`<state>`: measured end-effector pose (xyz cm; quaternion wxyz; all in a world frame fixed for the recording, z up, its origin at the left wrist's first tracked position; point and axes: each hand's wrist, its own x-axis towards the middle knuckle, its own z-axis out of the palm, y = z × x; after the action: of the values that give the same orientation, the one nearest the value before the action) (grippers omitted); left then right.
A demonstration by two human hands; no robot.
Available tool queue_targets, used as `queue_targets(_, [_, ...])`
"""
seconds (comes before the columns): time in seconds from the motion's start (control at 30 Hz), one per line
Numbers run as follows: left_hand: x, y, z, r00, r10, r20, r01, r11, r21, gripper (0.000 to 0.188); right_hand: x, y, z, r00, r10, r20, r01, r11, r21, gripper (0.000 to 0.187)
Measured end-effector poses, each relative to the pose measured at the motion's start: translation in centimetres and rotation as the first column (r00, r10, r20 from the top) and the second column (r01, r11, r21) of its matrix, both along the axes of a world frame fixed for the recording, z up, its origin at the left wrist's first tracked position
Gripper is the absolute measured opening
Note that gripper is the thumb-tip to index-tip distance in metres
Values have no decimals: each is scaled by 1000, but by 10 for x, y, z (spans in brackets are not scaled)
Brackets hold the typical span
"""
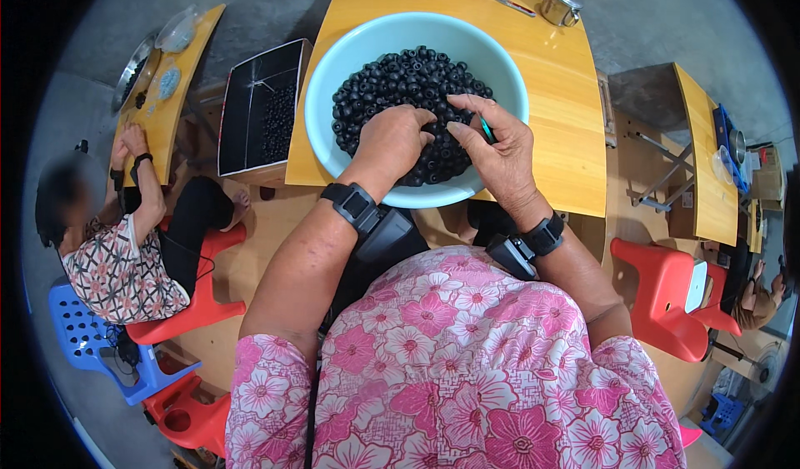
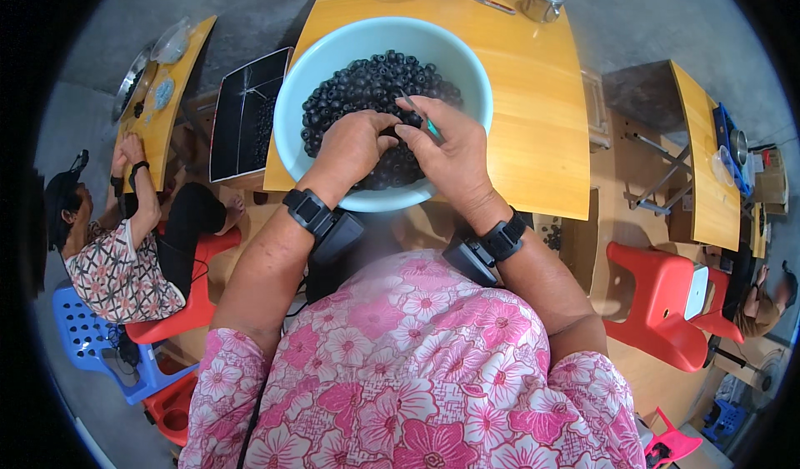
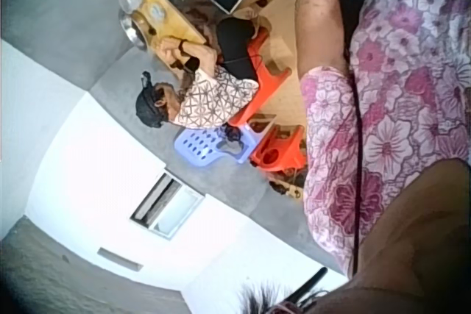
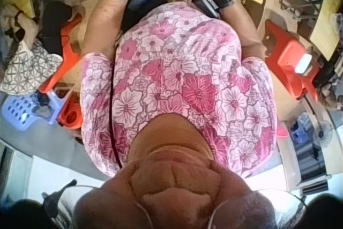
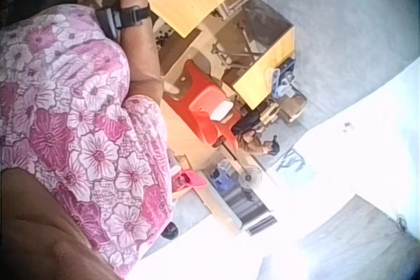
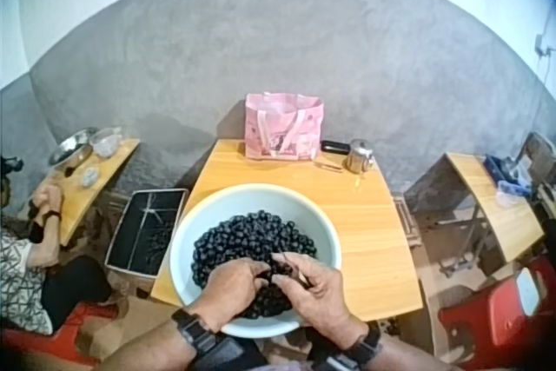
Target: Peeling and cleaning small black seeds from a large bowl using a small knife.
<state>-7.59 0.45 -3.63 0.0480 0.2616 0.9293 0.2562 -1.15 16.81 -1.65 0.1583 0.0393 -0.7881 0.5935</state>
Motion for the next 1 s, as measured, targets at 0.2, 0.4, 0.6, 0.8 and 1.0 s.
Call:
queue_targets(0.2, [-1, -2, 0, 1000, -16, -6, 16, 999, -31, 22, 0, -1, 1, 1000, 8, 12, -8, 1000, 4, 29])
queue_targets(0.4, [0, -3, 1, 1000, -19, 11, 19, 1000, -15, 24, 0, -3, 3, 1000, -17, -3, 17, 999, 44, 29])
queue_targets(0.6, [-5, -3, 4, 1000, 14, -28, -6, 971, 240, 24, 0, -2, 2, 1000, -28, 5, 28, 998, 57, 30])
queue_targets(0.8, [-4, -5, 16, 967, -56, 249, -119, 763, 635, 22, 3, -3, 4, 999, -36, 19, 36, 999, 28, 29])
queue_targets(1.0, [-6, -11, 21, 893, -222, 393, -146, 681, 717, 24, 1, -5, 4, 999, -40, -14, 41, 999, 8, 27])
